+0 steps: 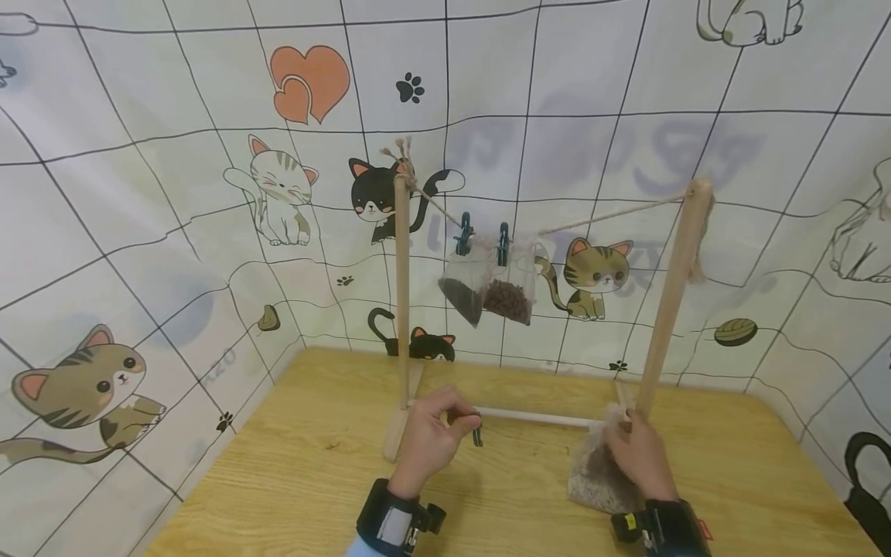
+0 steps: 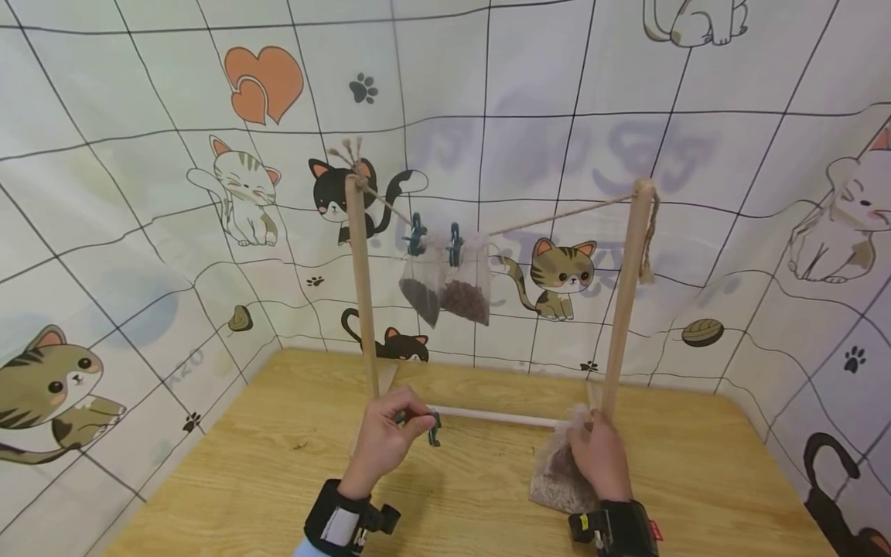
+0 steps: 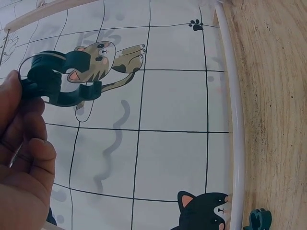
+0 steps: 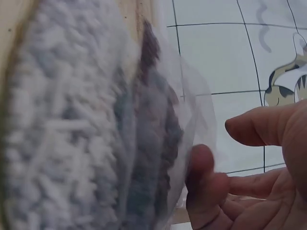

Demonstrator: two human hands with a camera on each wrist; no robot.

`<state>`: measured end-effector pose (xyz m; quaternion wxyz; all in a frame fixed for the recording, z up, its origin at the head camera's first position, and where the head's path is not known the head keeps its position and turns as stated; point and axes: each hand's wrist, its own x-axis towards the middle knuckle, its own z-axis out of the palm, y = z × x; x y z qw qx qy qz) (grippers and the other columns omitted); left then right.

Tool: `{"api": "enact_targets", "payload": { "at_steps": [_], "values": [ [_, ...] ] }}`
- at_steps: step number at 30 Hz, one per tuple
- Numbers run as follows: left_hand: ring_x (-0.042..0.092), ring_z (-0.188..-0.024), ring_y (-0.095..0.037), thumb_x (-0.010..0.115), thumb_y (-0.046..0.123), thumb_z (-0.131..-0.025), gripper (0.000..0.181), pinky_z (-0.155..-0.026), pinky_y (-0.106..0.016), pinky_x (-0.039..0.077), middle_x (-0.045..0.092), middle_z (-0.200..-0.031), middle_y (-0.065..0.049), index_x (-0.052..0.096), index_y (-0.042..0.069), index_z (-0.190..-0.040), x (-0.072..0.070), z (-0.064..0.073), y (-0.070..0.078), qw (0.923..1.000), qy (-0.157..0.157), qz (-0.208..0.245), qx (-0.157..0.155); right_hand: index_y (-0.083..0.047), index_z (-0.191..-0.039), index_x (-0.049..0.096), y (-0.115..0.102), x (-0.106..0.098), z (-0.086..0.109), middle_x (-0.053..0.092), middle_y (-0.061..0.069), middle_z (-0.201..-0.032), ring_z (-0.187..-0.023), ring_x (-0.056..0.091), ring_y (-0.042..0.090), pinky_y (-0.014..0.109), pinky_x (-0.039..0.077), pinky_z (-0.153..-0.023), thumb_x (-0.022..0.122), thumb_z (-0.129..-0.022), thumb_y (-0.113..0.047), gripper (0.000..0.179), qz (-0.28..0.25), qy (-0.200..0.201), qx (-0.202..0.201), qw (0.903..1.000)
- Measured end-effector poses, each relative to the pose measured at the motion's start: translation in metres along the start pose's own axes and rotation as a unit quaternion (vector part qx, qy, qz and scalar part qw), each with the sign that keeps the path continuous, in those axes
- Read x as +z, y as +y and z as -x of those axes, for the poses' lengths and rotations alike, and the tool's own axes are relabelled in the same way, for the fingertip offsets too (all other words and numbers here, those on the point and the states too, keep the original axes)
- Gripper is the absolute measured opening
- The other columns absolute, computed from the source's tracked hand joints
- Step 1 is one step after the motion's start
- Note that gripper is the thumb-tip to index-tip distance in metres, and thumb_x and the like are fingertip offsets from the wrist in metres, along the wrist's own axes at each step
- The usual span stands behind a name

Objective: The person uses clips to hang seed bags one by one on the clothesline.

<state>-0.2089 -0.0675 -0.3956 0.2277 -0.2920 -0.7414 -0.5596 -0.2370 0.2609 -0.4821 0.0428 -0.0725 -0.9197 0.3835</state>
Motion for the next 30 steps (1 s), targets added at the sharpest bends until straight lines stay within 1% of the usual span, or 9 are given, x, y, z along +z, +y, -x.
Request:
{"api": "enact_targets", "payload": {
  "at_steps": [2, 5, 10, 17, 20, 23, 25, 28, 30],
  "values": [
    [0.052, -0.062, -0.023, 0.074, -0.002, -0.077, 0.009, -0.057, -0.022, 0.043, 0.061, -0.071, -0.01, 0.067, 0.002, -0.075, 0.001, 0.0, 0.0, 1.0, 0.0, 0.002, 0.006, 0.018, -0.142, 0.026, 0.002, 0.0, 0.001, 0.051, 0.039, -0.126, -0.111, 0.055, 0.05, 0.052, 0.052, -0.083, 0.048, -0.098, -0.024, 0.064, -0.005, 0.01, -0.004, 0.9999],
    [0.051, -0.061, -0.024, 0.075, -0.003, -0.077, 0.01, -0.056, -0.023, 0.043, 0.061, -0.07, -0.011, 0.067, 0.001, -0.074, 0.001, 0.0, 0.0, 0.9998, 0.001, 0.007, 0.016, 0.016, -0.138, 0.035, 0.002, -0.001, 0.002, 0.057, 0.036, -0.118, -0.104, 0.059, 0.047, 0.049, 0.053, -0.077, 0.051, -0.097, -0.025, 0.06, -0.016, 0.008, -0.005, 0.9998],
    [0.05, -0.059, -0.025, 0.074, -0.005, -0.076, 0.011, -0.054, -0.024, 0.043, 0.06, -0.068, -0.011, 0.066, 0.0, -0.073, 0.001, -0.001, 0.0, 0.9994, 0.001, 0.014, 0.033, 0.011, -0.134, 0.046, -0.002, -0.002, 0.003, 0.057, 0.034, -0.116, -0.1, 0.059, 0.041, 0.045, 0.052, -0.072, 0.056, -0.097, -0.032, 0.057, -0.022, -0.005, -0.006, 0.9997],
    [0.05, -0.058, -0.024, 0.075, -0.004, -0.075, 0.011, -0.054, -0.023, 0.042, 0.06, -0.068, -0.012, 0.065, 0.0, -0.073, 0.002, 0.0, 0.001, 0.9993, 0.0, 0.013, 0.034, 0.001, -0.114, 0.063, -0.008, -0.005, 0.007, 0.063, 0.017, -0.099, -0.083, 0.055, 0.024, 0.029, 0.044, -0.062, 0.06, -0.095, -0.035, 0.04, -0.037, 0.032, -0.01, 0.9988],
    [0.05, -0.058, -0.023, 0.075, -0.004, -0.075, 0.011, -0.054, -0.023, 0.043, 0.06, -0.067, -0.013, 0.066, 0.0, -0.073, 0.002, -0.001, 0.002, 0.9992, 0.001, 0.012, 0.039, -0.001, -0.105, 0.066, -0.014, -0.009, 0.009, 0.062, 0.013, -0.091, -0.075, 0.051, 0.019, 0.027, 0.042, -0.058, 0.063, -0.094, -0.03, 0.032, -0.056, 0.043, -0.01, 0.9974],
    [0.051, -0.058, -0.023, 0.075, -0.005, -0.074, 0.011, -0.054, -0.023, 0.043, 0.061, -0.067, -0.013, 0.065, 0.0, -0.072, 0.003, -0.001, 0.003, 0.999, 0.004, 0.013, 0.044, -0.004, -0.097, 0.065, -0.022, -0.016, 0.013, 0.058, 0.008, -0.085, -0.069, 0.047, 0.016, 0.026, 0.04, -0.053, 0.066, -0.092, -0.029, 0.026, -0.074, 0.038, -0.009, 0.9964],
    [0.05, -0.058, -0.022, 0.076, -0.006, -0.074, 0.012, -0.053, -0.024, 0.043, 0.06, -0.067, -0.012, 0.065, 0.0, -0.072, 0.004, -0.001, 0.003, 0.9986, 0.007, 0.017, 0.05, -0.005, -0.095, 0.065, -0.026, -0.021, 0.016, 0.055, 0.006, -0.081, -0.066, 0.046, 0.016, 0.027, 0.039, -0.052, 0.066, -0.092, -0.029, 0.025, -0.068, 0.027, -0.017, 0.9972],
    [0.049, -0.058, -0.022, 0.076, -0.007, -0.073, 0.014, -0.05, -0.03, 0.043, 0.058, -0.065, -0.012, 0.064, 0.001, -0.071, 0.006, 0.0, 0.005, 0.9973, 0.008, 0.028, 0.068, -0.006, -0.095, 0.067, -0.032, -0.031, 0.022, 0.058, 0.004, -0.079, -0.067, 0.047, 0.015, 0.027, 0.04, -0.054, 0.066, -0.092, -0.033, 0.028, -0.044, 0.017, -0.032, 0.9984],
    [0.047, -0.058, -0.021, 0.075, -0.008, -0.072, 0.016, -0.05, -0.033, 0.042, 0.056, -0.065, -0.011, 0.063, 0.002, -0.071, 0.009, 0.0, 0.006, 0.9956, 0.008, 0.033, 0.087, -0.005, -0.097, 0.068, -0.036, -0.036, 0.025, 0.06, 0.004, -0.08, -0.068, 0.049, 0.015, 0.027, 0.041, -0.055, 0.066, -0.092, -0.034, 0.029, -0.037, 0.018, -0.041, 0.9983]
  ]
}}
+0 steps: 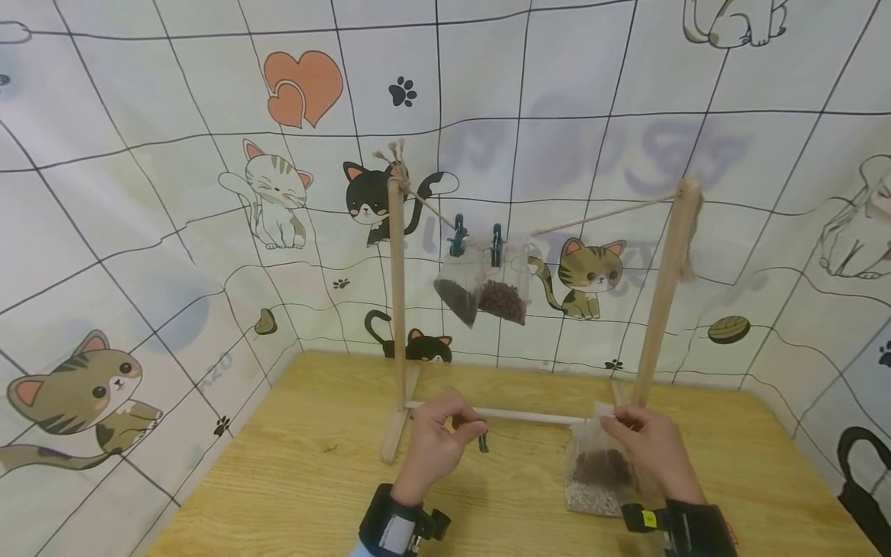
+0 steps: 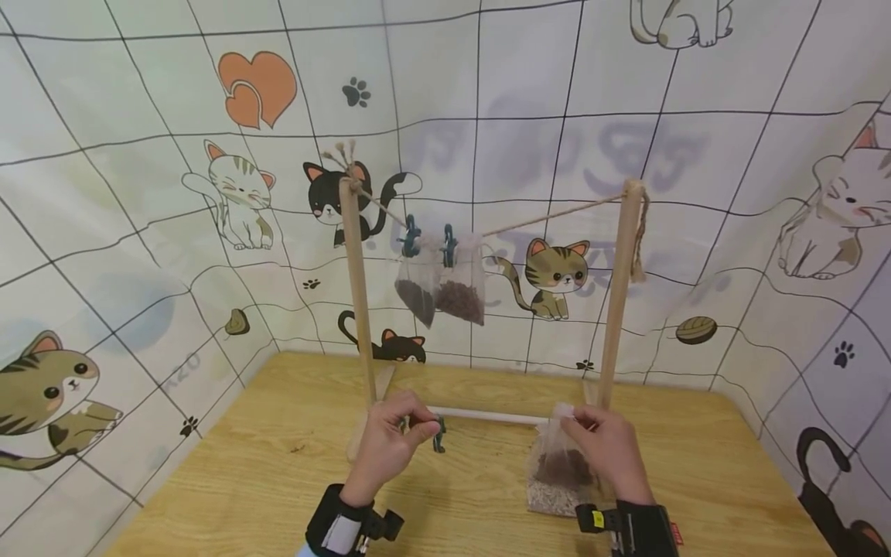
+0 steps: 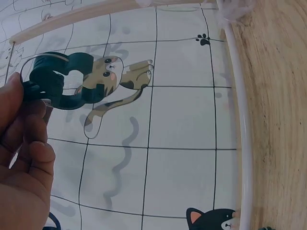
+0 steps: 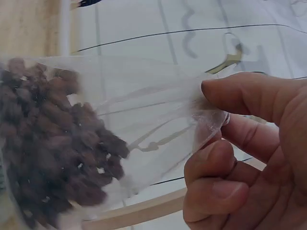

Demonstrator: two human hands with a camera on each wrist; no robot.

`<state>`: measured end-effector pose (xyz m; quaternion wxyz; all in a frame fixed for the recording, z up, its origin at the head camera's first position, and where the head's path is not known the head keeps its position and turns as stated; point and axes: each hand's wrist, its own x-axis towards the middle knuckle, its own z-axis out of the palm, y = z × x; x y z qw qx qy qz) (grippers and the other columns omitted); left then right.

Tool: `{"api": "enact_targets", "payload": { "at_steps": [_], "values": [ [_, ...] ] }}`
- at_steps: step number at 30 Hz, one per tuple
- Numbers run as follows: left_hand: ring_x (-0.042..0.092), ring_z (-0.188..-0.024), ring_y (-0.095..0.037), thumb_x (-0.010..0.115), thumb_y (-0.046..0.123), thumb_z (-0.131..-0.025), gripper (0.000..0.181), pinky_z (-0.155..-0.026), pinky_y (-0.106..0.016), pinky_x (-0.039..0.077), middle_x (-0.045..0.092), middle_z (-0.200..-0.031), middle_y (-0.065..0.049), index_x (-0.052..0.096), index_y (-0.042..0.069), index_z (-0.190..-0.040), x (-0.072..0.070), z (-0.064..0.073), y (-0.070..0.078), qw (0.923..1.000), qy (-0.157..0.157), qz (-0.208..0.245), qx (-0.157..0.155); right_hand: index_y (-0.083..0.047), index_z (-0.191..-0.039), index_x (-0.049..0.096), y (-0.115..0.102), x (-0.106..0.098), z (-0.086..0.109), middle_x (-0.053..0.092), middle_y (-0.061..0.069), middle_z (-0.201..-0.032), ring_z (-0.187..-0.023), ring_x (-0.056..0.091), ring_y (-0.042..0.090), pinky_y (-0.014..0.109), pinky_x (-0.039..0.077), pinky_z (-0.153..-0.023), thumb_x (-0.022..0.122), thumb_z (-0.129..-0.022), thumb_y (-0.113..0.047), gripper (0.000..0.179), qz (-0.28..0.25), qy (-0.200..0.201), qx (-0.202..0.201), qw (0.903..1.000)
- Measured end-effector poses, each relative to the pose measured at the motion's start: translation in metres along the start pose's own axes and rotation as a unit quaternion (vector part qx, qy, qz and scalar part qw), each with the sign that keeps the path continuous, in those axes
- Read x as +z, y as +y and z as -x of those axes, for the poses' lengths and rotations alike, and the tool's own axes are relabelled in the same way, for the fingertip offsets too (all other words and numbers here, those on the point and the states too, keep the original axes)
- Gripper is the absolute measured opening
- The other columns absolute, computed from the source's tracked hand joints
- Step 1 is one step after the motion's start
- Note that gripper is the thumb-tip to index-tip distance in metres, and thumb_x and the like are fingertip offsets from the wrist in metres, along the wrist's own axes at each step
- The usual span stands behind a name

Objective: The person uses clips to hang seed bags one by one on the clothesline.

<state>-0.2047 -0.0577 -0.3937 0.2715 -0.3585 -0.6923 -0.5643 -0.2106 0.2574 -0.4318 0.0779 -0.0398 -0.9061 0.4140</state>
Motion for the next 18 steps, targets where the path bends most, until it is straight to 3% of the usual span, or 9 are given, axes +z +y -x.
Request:
{"api": "enact_targets", "payload": {
  "at_steps": [6, 11, 15, 18],
  "values": [
    [0.043, -0.057, -0.022, 0.074, -0.013, -0.069, 0.023, -0.05, -0.031, 0.04, 0.051, -0.063, -0.009, 0.058, 0.004, -0.071, 0.009, -0.005, 0.009, 0.9992, 0.006, 0.009, 0.04, -0.003, -0.097, 0.067, -0.01, -0.008, 0.005, 0.064, 0.007, -0.085, -0.068, 0.054, 0.009, 0.024, 0.048, -0.057, 0.068, -0.092, -0.027, 0.025, -0.02, 0.028, -0.024, 0.9991],
    [0.044, -0.058, -0.023, 0.073, -0.012, -0.072, 0.022, -0.051, -0.032, 0.039, 0.055, -0.065, -0.011, 0.057, 0.004, -0.075, 0.019, -0.014, 0.008, 0.9993, 0.006, -0.008, 0.035, -0.005, -0.093, 0.064, -0.015, -0.009, 0.004, 0.061, 0.005, -0.074, -0.059, 0.054, 0.009, 0.025, 0.043, -0.051, 0.067, -0.091, -0.022, 0.018, -0.001, 0.049, -0.056, 0.9973],
    [0.045, -0.061, -0.017, 0.073, -0.006, -0.076, 0.02, -0.054, -0.03, 0.039, 0.057, -0.07, -0.007, 0.058, 0.006, -0.078, 0.024, -0.029, 0.006, 0.9991, 0.002, -0.016, 0.04, -0.006, -0.092, 0.064, -0.02, -0.012, 0.0, 0.061, 0.005, -0.071, -0.057, 0.053, 0.011, 0.025, 0.043, -0.049, 0.067, -0.091, -0.021, 0.015, 0.009, 0.048, -0.076, 0.9959],
    [0.042, -0.061, -0.013, 0.073, -0.003, -0.078, 0.02, -0.055, -0.026, 0.037, 0.053, -0.072, -0.005, 0.056, 0.008, -0.08, 0.025, -0.045, 0.011, 0.9978, -0.008, -0.017, 0.064, -0.005, -0.094, 0.066, -0.024, -0.014, -0.003, 0.063, 0.007, -0.073, -0.059, 0.056, 0.012, 0.025, 0.047, -0.05, 0.068, -0.091, -0.02, 0.016, -0.002, 0.035, -0.089, 0.9954]
  ]
}}
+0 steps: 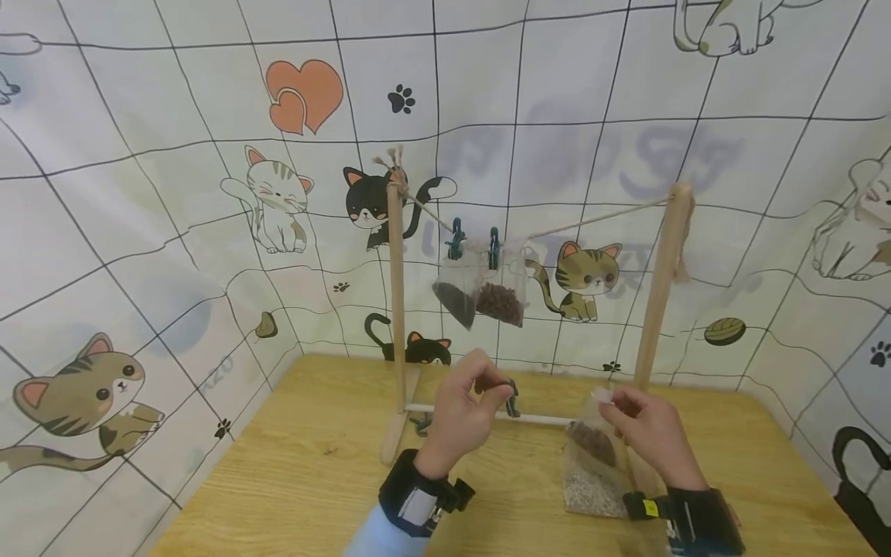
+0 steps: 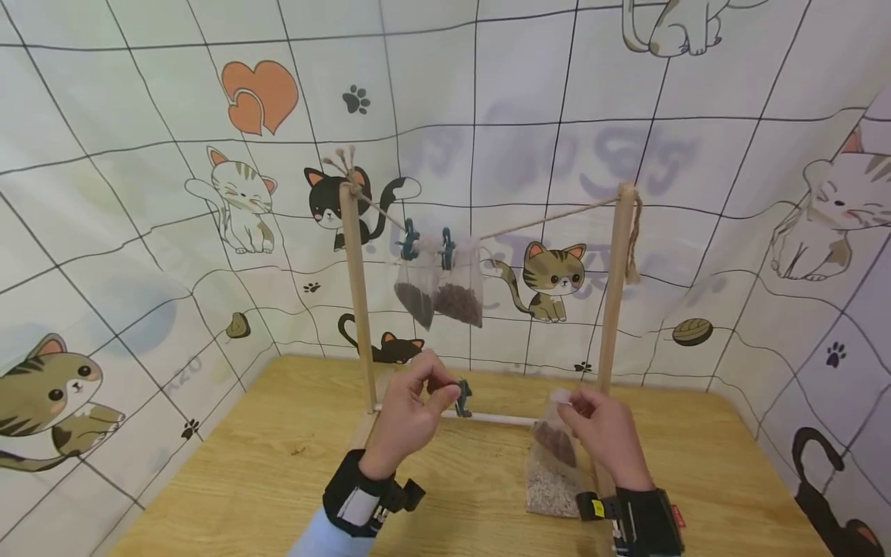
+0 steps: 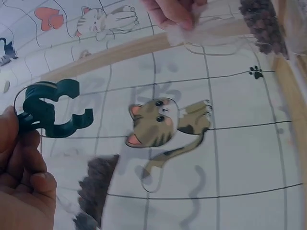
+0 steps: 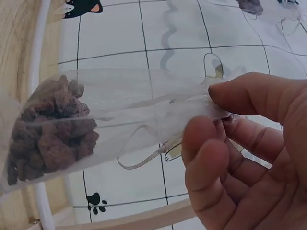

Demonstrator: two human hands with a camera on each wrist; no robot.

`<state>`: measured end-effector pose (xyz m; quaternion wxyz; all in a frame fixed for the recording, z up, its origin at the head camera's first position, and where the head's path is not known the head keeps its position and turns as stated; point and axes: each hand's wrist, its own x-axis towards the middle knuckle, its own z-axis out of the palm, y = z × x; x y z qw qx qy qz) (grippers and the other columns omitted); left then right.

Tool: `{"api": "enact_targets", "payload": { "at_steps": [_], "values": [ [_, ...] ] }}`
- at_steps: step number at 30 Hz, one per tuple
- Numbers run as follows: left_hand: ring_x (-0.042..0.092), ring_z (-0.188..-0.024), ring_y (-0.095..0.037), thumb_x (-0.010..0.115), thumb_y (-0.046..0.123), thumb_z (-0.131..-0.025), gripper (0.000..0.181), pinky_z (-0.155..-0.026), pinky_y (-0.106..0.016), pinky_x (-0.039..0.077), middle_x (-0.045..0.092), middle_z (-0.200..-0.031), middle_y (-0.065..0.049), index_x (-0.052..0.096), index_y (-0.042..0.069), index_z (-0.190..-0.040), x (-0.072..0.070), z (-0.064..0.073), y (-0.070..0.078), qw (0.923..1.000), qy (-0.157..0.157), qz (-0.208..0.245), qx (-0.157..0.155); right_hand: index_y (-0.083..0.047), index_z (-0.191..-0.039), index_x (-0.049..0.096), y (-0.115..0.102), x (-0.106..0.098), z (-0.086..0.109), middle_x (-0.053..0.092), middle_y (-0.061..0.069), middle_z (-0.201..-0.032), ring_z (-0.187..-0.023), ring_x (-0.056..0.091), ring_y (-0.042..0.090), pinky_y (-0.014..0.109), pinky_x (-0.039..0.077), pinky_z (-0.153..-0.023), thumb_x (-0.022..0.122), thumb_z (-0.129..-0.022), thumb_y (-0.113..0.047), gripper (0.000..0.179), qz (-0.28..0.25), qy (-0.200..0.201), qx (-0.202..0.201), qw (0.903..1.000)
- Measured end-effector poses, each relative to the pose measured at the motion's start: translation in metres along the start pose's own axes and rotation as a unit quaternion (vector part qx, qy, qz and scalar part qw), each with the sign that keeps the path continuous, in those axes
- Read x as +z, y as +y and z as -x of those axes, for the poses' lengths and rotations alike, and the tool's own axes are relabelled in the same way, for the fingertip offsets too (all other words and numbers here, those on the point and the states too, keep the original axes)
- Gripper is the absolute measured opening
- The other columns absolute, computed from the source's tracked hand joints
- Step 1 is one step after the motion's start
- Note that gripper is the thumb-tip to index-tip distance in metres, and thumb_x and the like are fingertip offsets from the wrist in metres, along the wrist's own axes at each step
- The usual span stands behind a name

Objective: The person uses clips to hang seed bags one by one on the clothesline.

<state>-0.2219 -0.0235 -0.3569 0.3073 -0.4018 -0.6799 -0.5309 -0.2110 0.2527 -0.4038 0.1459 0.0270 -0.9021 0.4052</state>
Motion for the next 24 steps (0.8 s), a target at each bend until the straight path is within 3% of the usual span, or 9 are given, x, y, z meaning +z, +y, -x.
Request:
{"api": "enact_targets", "payload": {
  "at_steps": [3, 7, 12, 19, 24],
  "values": [
    [0.04, -0.061, -0.01, 0.071, -0.002, -0.08, 0.019, -0.056, -0.02, 0.035, 0.051, -0.073, -0.004, 0.055, 0.008, -0.082, 0.002, -0.017, 0.005, 0.9999, -0.012, 0.006, 0.01, -0.003, -0.097, 0.067, -0.004, -0.003, -0.004, 0.066, 0.008, -0.075, -0.061, 0.059, 0.013, 0.027, 0.051, -0.052, 0.068, -0.091, -0.02, 0.018, -0.02, -0.016, -0.008, 0.9996],
    [0.042, -0.062, -0.009, 0.07, 0.0, -0.083, 0.017, -0.056, -0.019, 0.034, 0.053, -0.076, -0.005, 0.054, 0.007, -0.083, 0.005, -0.037, 0.012, 0.9997, -0.021, 0.012, -0.001, -0.005, -0.096, 0.066, -0.011, -0.009, -0.008, 0.065, 0.007, -0.073, -0.06, 0.06, 0.013, 0.029, 0.051, -0.051, 0.068, -0.091, -0.02, 0.016, -0.04, -0.031, -0.019, 0.9985],
    [0.044, -0.061, -0.012, 0.068, -0.003, -0.085, 0.015, -0.055, -0.02, 0.035, 0.054, -0.077, -0.008, 0.055, 0.003, -0.084, 0.009, -0.065, 0.019, 0.9994, -0.013, 0.027, -0.016, -0.006, -0.094, 0.067, -0.027, -0.02, -0.017, 0.065, 0.006, -0.069, -0.058, 0.059, 0.016, 0.028, 0.049, -0.05, 0.068, -0.091, -0.016, 0.011, -0.042, -0.027, -0.061, 0.9969],
    [0.044, -0.061, -0.017, 0.066, -0.004, -0.087, 0.012, -0.054, -0.02, 0.034, 0.055, -0.079, -0.016, 0.055, -0.002, -0.083, 0.01, -0.112, 0.034, 0.9991, -0.006, 0.042, -0.009, -0.005, -0.095, 0.067, -0.053, -0.037, -0.034, 0.067, 0.011, -0.073, -0.06, 0.062, 0.015, 0.029, 0.051, -0.051, 0.067, -0.092, -0.017, 0.013, -0.052, -0.019, -0.099, 0.9936],
    [0.046, -0.062, -0.014, 0.066, -0.004, -0.087, 0.013, -0.056, -0.02, 0.036, 0.056, -0.081, -0.013, 0.055, 0.0, -0.082, 0.007, -0.146, 0.042, 0.9995, 0.006, 0.031, -0.005, -0.005, -0.098, 0.066, -0.071, -0.048, -0.046, 0.067, 0.013, -0.077, -0.062, 0.063, 0.019, 0.03, 0.052, -0.053, 0.065, -0.093, -0.02, 0.015, -0.069, -0.017, -0.12, 0.9903]
  ]
}}
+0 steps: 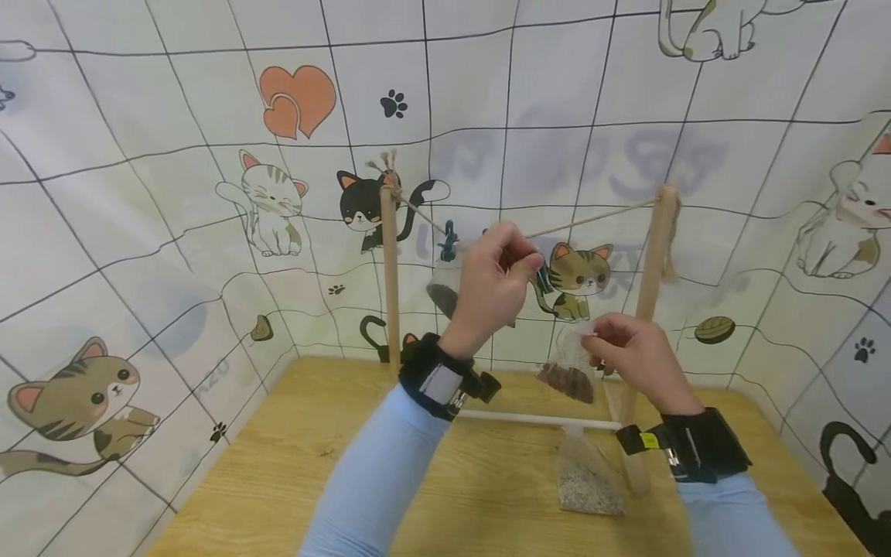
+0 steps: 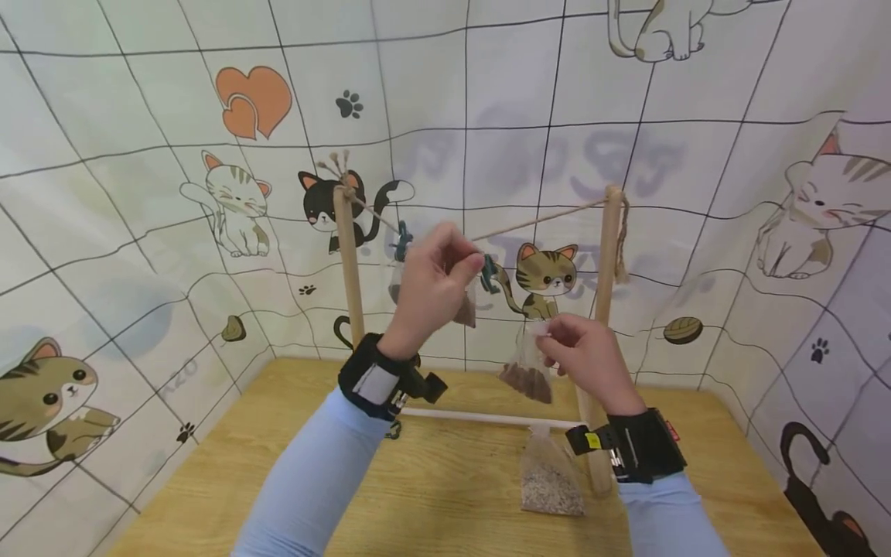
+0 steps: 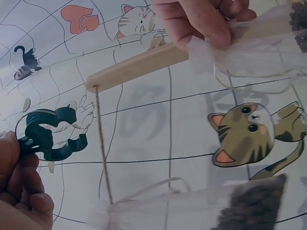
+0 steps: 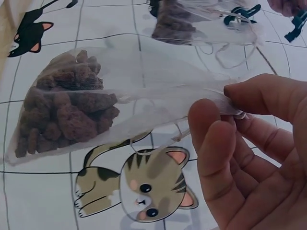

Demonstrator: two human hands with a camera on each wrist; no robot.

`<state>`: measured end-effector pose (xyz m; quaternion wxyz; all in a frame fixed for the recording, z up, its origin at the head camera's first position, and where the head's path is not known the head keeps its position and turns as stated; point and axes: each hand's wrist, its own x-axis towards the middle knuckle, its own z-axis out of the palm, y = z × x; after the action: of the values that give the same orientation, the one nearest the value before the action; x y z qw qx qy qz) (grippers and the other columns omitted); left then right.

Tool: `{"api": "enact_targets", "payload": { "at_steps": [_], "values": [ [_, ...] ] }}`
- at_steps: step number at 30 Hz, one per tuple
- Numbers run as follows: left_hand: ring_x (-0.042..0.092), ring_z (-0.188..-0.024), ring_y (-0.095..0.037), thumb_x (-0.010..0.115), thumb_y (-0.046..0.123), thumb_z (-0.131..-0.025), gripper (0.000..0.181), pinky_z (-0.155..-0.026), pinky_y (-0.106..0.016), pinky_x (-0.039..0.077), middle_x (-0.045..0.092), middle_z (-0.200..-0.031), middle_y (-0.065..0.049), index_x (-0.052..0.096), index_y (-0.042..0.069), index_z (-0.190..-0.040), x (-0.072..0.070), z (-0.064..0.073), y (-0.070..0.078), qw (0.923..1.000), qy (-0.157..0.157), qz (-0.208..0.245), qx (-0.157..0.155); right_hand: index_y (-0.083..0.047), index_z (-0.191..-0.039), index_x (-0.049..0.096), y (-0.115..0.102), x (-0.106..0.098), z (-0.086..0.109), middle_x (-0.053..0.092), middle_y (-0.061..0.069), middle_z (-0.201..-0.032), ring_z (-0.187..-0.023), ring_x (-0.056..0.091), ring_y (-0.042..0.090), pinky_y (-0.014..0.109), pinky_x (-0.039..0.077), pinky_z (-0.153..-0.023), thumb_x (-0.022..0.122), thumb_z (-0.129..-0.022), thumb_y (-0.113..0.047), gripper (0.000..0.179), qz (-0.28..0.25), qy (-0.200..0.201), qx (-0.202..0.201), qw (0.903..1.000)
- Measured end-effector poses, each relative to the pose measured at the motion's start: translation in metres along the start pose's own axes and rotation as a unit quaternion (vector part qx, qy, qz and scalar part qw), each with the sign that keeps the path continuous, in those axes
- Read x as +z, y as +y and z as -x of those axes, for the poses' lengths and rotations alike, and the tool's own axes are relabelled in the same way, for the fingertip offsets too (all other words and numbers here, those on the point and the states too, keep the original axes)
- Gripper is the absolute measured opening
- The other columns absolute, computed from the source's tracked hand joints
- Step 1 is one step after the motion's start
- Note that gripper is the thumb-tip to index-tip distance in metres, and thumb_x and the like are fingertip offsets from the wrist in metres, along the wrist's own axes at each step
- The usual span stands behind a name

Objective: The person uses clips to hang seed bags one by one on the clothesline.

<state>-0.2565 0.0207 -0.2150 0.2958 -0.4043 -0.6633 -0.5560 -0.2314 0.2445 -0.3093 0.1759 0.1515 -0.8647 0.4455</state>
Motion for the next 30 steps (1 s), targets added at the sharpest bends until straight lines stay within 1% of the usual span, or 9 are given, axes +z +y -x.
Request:
{"api": "enact_targets", "payload": {
  "at_steps": [2, 5, 9, 14, 17, 20, 23, 27, 30],
  "values": [
    [0.048, -0.062, -0.014, 0.066, -0.004, -0.087, 0.012, -0.056, -0.02, 0.038, 0.057, -0.08, -0.012, 0.056, 0.0, -0.081, -0.001, -0.013, 0.004, 0.9999, 0.004, -0.014, -0.001, -0.006, -0.099, 0.066, -0.006, -0.004, -0.007, 0.067, 0.013, -0.077, -0.061, 0.062, 0.018, 0.03, 0.051, -0.053, 0.065, -0.094, -0.02, 0.015, 0.0, 0.001, -0.008, 1.0],
    [0.051, -0.063, -0.016, 0.065, -0.003, -0.088, 0.011, -0.058, -0.02, 0.04, 0.059, -0.08, -0.01, 0.057, 0.001, -0.081, -0.002, -0.03, 0.009, 0.9991, 0.007, -0.04, -0.011, -0.006, -0.099, 0.066, -0.013, -0.008, -0.017, 0.067, 0.012, -0.076, -0.061, 0.061, 0.017, 0.029, 0.05, -0.053, 0.064, -0.094, -0.021, 0.016, 0.003, 0.003, -0.018, 0.9998],
    [0.053, -0.065, -0.016, 0.064, -0.001, -0.09, 0.012, -0.061, -0.02, 0.042, 0.06, -0.08, -0.007, 0.058, 0.004, -0.081, -0.002, -0.05, 0.01, 0.9972, 0.008, -0.06, -0.043, -0.006, -0.101, 0.064, -0.02, -0.013, -0.028, 0.067, 0.011, -0.078, -0.063, 0.061, 0.016, 0.028, 0.05, -0.054, 0.062, -0.095, -0.022, 0.017, -0.001, 0.005, -0.025, 0.9997],
    [0.053, -0.067, -0.015, 0.063, 0.004, -0.092, 0.013, -0.064, -0.022, 0.041, 0.06, -0.08, -0.003, 0.059, 0.007, -0.081, -0.002, -0.066, 0.007, 0.9918, -0.012, -0.089, -0.091, -0.005, -0.104, 0.065, -0.026, -0.016, -0.038, 0.066, 0.013, -0.081, -0.066, 0.061, 0.017, 0.028, 0.051, -0.055, 0.06, -0.096, -0.024, 0.021, 0.003, 0.016, -0.025, 0.9995],
    [0.054, -0.069, -0.015, 0.063, 0.007, -0.093, 0.014, -0.066, -0.022, 0.041, 0.061, -0.08, -0.002, 0.058, 0.009, -0.08, -0.002, -0.072, 0.005, 0.9867, -0.029, -0.106, -0.12, -0.006, -0.105, 0.066, -0.029, -0.016, -0.044, 0.067, 0.012, -0.082, -0.067, 0.061, 0.02, 0.028, 0.052, -0.057, 0.061, -0.096, -0.024, 0.022, 0.005, 0.032, -0.018, 0.9993],
    [0.055, -0.071, -0.014, 0.064, 0.008, -0.093, 0.015, -0.068, -0.022, 0.041, 0.061, -0.08, -0.001, 0.057, 0.01, -0.08, -0.001, -0.076, 0.003, 0.9813, -0.04, -0.116, -0.148, -0.005, -0.106, 0.067, -0.032, -0.014, -0.049, 0.067, 0.012, -0.083, -0.068, 0.063, 0.023, 0.029, 0.053, -0.057, 0.063, -0.095, -0.024, 0.022, -0.003, 0.044, -0.016, 0.9989],
    [0.055, -0.073, -0.014, 0.063, 0.009, -0.093, 0.015, -0.069, -0.022, 0.041, 0.06, -0.081, 0.0, 0.057, 0.011, -0.08, 0.0, -0.078, 0.001, 0.9758, -0.049, -0.127, -0.171, -0.004, -0.106, 0.066, -0.033, -0.012, -0.053, 0.068, 0.013, -0.083, -0.069, 0.064, 0.021, 0.029, 0.054, -0.057, 0.063, -0.094, -0.022, 0.022, -0.01, 0.049, -0.023, 0.9985],
    [0.054, -0.074, -0.015, 0.064, 0.011, -0.093, 0.015, -0.067, -0.024, 0.041, 0.059, -0.079, 0.0, 0.056, 0.012, -0.08, 0.0, -0.078, -0.003, 0.9682, -0.061, -0.143, -0.196, -0.003, -0.107, 0.067, -0.034, -0.01, -0.056, 0.069, 0.016, -0.084, -0.067, 0.065, 0.017, 0.026, 0.053, -0.056, 0.063, -0.094, -0.021, 0.022, -0.015, 0.054, -0.032, 0.9979],
    [0.054, -0.073, -0.016, 0.064, 0.012, -0.093, 0.016, -0.066, -0.024, 0.041, 0.059, -0.078, -0.001, 0.056, 0.012, -0.08, 0.0, -0.078, -0.005, 0.9638, -0.067, -0.156, -0.205, -0.003, -0.107, 0.067, -0.036, -0.009, -0.06, 0.069, 0.017, -0.088, -0.067, 0.065, 0.015, 0.026, 0.054, -0.056, 0.063, -0.095, -0.02, 0.022, -0.021, 0.058, -0.037, 0.9974]
  ]
}}
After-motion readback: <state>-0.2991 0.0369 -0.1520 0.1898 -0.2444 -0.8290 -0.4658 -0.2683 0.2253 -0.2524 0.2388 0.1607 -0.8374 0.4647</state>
